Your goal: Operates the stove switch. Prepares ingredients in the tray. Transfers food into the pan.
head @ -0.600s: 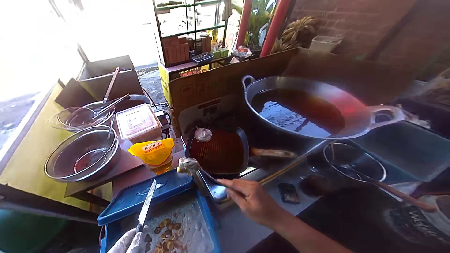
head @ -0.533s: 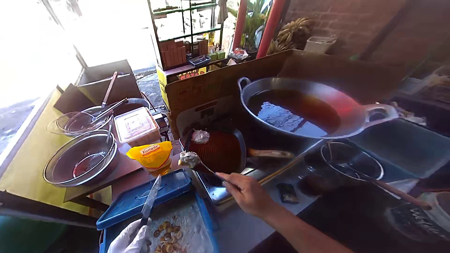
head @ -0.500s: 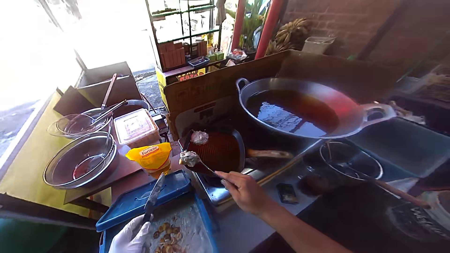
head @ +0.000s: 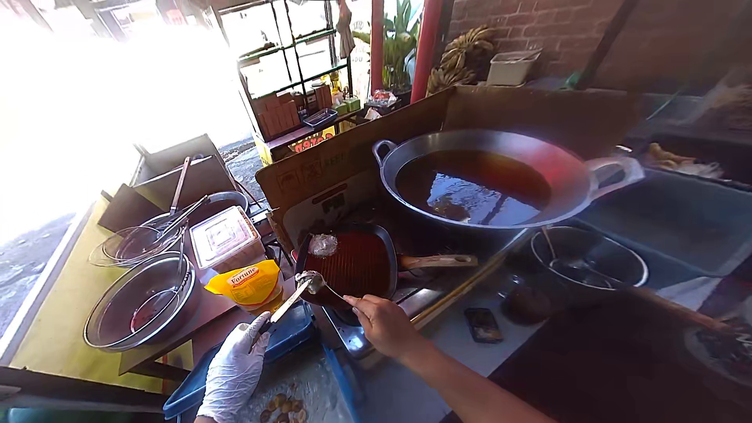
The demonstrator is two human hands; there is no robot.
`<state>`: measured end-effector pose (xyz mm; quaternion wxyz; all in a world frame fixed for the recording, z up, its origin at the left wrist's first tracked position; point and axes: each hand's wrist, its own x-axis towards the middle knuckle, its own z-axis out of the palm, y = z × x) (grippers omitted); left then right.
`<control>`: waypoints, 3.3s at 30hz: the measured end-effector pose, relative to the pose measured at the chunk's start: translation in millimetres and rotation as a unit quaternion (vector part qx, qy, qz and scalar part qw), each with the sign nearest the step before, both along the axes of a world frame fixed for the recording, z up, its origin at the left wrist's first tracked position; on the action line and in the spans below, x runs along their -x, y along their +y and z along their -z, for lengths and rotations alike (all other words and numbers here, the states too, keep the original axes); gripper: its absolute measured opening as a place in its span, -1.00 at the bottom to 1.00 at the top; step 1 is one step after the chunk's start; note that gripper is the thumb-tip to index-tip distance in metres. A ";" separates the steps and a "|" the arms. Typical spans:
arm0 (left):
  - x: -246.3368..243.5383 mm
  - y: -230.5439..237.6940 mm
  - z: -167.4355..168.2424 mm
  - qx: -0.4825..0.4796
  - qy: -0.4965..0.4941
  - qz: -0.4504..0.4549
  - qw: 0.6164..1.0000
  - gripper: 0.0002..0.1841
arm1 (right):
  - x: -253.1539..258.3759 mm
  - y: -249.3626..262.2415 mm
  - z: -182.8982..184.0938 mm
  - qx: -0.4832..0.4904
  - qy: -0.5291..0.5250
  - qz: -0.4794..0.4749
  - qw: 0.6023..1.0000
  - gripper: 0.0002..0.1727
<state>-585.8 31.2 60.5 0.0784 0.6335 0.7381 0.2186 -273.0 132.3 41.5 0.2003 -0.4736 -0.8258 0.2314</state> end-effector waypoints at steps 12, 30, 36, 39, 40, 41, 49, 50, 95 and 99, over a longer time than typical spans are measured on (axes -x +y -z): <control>-5.9 18.7 9.2 -0.099 0.188 -0.049 0.976 -0.59 | 13.7 -1.7 -4.7 0.009 -0.037 0.007 0.999 -0.51; -26.0 25.6 -1.2 -0.068 0.260 -0.052 0.962 -0.60 | 22.0 -3.5 -3.0 0.016 -0.036 0.050 0.998 -0.50; -27.1 32.8 0.4 -0.029 0.261 -0.062 0.963 -0.58 | 20.4 -1.8 -4.0 0.036 -0.029 0.040 0.998 -0.50; -28.8 31.5 -1.6 0.013 0.259 -0.069 0.963 -0.57 | 19.8 -3.1 -6.7 0.020 -0.009 0.038 0.999 -0.52; -28.9 30.8 -2.1 0.026 0.256 -0.068 0.964 -0.57 | 18.9 -3.1 -8.6 0.019 -0.007 0.038 0.999 -0.52; -28.5 30.1 -2.0 0.032 0.253 -0.066 0.965 -0.57 | 18.0 -2.6 -10.4 0.017 -0.007 0.037 0.999 -0.53; -34.2 19.9 -5.2 -0.024 0.237 -0.059 0.969 -0.60 | 14.1 4.6 -14.4 0.032 -0.011 0.023 0.999 -0.53; -35.3 19.6 -6.1 -0.027 0.232 -0.058 0.971 -0.60 | 13.6 6.9 -16.0 0.039 -0.009 0.019 0.999 -0.54; -45.7 49.9 -51.6 0.195 0.211 -0.102 0.952 -0.61 | 2.2 66.2 -39.6 0.108 0.019 -0.013 0.994 -0.59; -31.2 40.9 -68.1 0.225 0.100 -0.068 0.967 -0.62 | -0.5 69.4 -37.8 0.117 0.045 -0.006 0.992 -0.61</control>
